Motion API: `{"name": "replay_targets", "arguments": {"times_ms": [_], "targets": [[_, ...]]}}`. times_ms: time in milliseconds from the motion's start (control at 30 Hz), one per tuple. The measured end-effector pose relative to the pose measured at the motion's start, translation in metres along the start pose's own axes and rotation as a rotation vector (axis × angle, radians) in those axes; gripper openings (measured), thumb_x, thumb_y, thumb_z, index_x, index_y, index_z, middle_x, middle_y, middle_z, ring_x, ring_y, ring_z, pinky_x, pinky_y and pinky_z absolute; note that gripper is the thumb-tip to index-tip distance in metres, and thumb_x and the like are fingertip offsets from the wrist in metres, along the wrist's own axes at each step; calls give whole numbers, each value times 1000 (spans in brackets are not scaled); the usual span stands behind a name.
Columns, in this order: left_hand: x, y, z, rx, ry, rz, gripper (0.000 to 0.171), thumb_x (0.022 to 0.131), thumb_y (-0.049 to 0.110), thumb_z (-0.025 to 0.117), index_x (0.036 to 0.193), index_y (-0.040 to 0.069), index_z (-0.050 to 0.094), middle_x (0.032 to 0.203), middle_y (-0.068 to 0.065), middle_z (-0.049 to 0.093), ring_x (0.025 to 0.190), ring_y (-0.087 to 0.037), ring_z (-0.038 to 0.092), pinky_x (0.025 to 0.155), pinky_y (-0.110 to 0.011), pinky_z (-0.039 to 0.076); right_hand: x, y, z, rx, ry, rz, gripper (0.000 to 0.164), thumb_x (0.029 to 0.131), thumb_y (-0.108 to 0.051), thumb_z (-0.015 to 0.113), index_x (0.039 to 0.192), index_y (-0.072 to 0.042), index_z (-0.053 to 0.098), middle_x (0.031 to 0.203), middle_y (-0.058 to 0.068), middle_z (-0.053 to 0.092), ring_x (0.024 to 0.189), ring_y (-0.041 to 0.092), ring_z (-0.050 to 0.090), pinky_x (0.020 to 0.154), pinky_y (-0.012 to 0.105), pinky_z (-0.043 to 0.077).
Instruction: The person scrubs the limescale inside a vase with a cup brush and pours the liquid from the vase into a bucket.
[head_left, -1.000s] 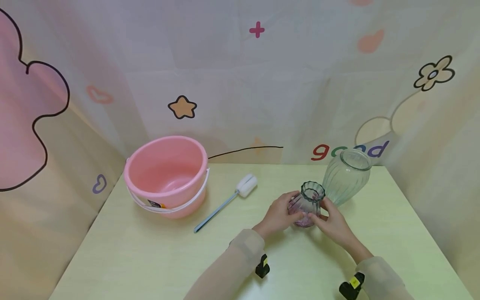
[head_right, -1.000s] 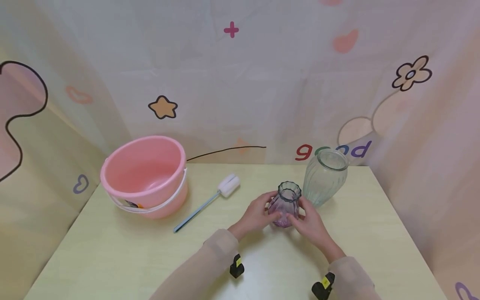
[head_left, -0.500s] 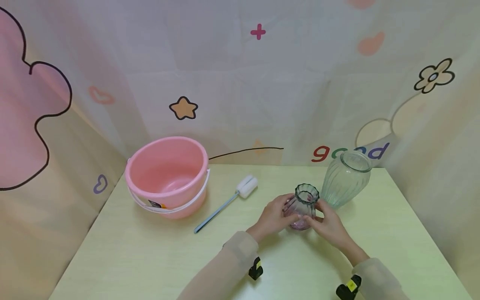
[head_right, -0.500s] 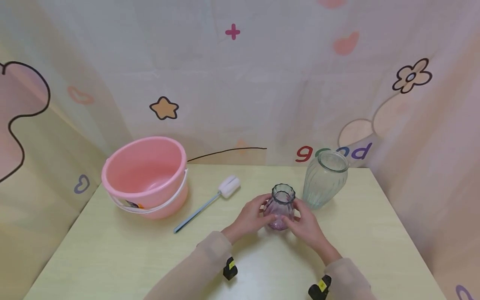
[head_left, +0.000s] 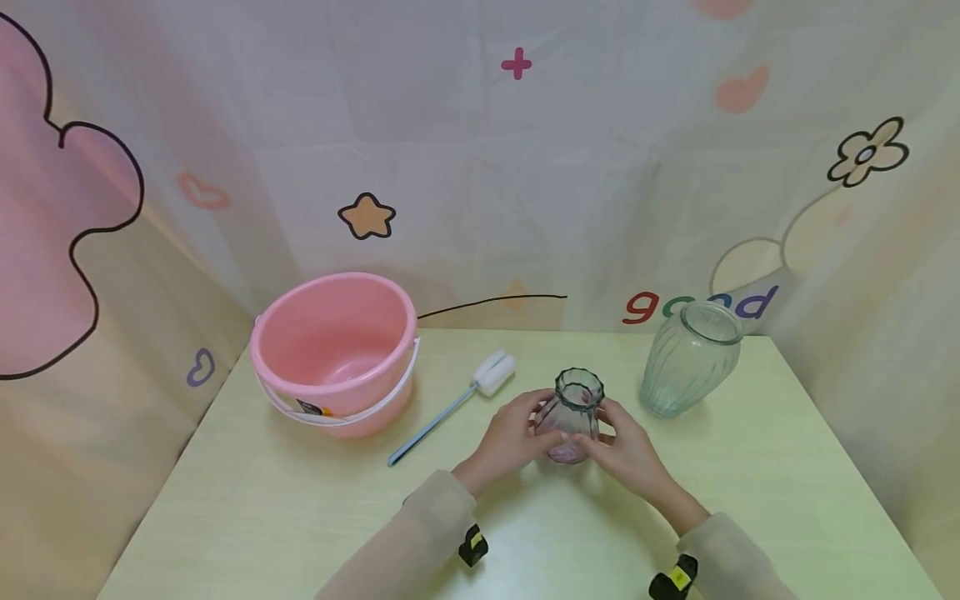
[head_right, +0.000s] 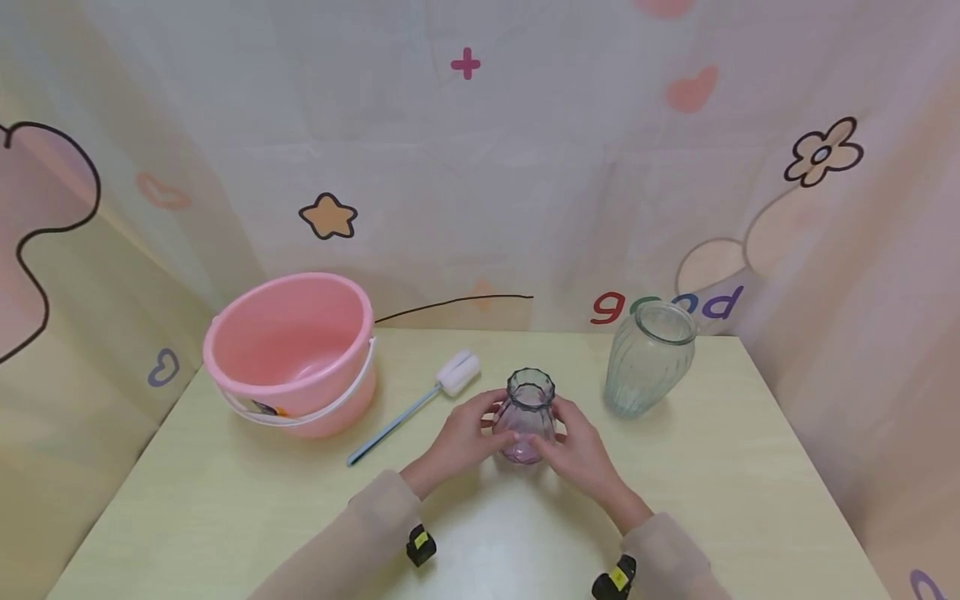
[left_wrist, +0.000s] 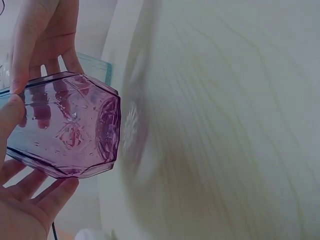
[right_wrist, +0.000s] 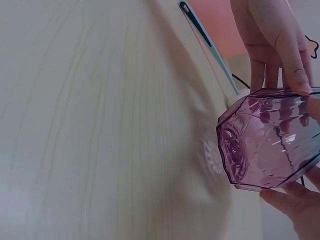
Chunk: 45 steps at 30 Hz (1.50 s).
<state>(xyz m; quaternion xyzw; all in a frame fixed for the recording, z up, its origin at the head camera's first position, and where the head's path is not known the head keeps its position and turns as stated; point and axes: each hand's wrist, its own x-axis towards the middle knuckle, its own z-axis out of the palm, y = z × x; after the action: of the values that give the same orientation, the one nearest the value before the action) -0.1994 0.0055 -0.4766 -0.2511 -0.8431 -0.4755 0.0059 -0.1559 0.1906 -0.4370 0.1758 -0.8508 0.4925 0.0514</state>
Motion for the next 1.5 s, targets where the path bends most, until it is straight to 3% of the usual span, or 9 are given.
{"name": "replay_targets", "arguments": {"times_ms": [233, 433, 600, 733, 833, 1000, 1300, 1500], "targets": [[-16, 0, -15, -2, 12, -37, 58, 78, 25, 70, 129, 13, 44, 118, -5, 54, 100, -13, 52, 79, -22, 46, 2, -1, 15, 41, -20, -31, 53, 77, 0, 65, 124, 5, 41, 120, 26, 48, 111, 40, 45, 78, 45, 48], [-29, -1, -26, 6, 29, -41, 58, 77, 25, 71, 128, 13, 46, 118, -5, 55, 100, -15, 53, 78, -24, 47, 3, 20, 31, 60, -37, -8, 58, 78, -13, 69, 129, -9, 42, 126, 15, 48, 114, 31, 45, 80, 36, 49], [-38, -1, -33, 6, 40, -54, 57, 76, 24, 72, 126, 12, 47, 120, -5, 54, 101, -18, 53, 78, -25, 48, 4, 20, 41, 73, -37, -25, 59, 77, -18, 71, 128, -15, 43, 125, 11, 49, 113, 28, 47, 78, 32, 49], [-43, -3, -38, -3, 43, -71, 57, 75, 24, 72, 126, 13, 47, 120, -5, 54, 102, -18, 53, 79, -27, 48, 5, 13, 46, 65, -41, -22, 59, 75, -14, 72, 127, -13, 44, 124, 11, 50, 112, 28, 47, 78, 33, 49], [-45, -7, -40, -2, 39, -78, 58, 76, 25, 72, 126, 13, 47, 119, -5, 54, 102, -17, 53, 80, -26, 47, 4, -2, 47, 69, -42, -39, 58, 75, -8, 70, 126, -6, 44, 123, 18, 50, 111, 33, 48, 77, 38, 50], [-47, -12, -43, -7, 45, -49, 57, 76, 24, 72, 126, 13, 47, 118, -6, 55, 102, -18, 53, 79, -25, 47, 4, -23, 46, 75, -44, -71, 56, 74, -2, 69, 124, 3, 43, 120, 24, 49, 108, 38, 48, 76, 42, 50], [-47, -18, -45, -10, 57, -19, 55, 74, 18, 73, 124, 12, 48, 116, -5, 56, 100, -17, 54, 78, -25, 48, 10, 9, 59, 62, -58, -38, 59, 75, -10, 71, 127, -7, 44, 125, 15, 49, 112, 28, 47, 77, 35, 50], [-50, -20, -44, -19, 42, -60, 56, 74, 16, 73, 124, 11, 48, 118, -7, 55, 101, -20, 54, 80, -27, 47, 6, -8, 57, 96, -75, -12, 57, 74, -2, 69, 125, 2, 43, 122, 24, 47, 112, 36, 46, 79, 45, 48]]}}
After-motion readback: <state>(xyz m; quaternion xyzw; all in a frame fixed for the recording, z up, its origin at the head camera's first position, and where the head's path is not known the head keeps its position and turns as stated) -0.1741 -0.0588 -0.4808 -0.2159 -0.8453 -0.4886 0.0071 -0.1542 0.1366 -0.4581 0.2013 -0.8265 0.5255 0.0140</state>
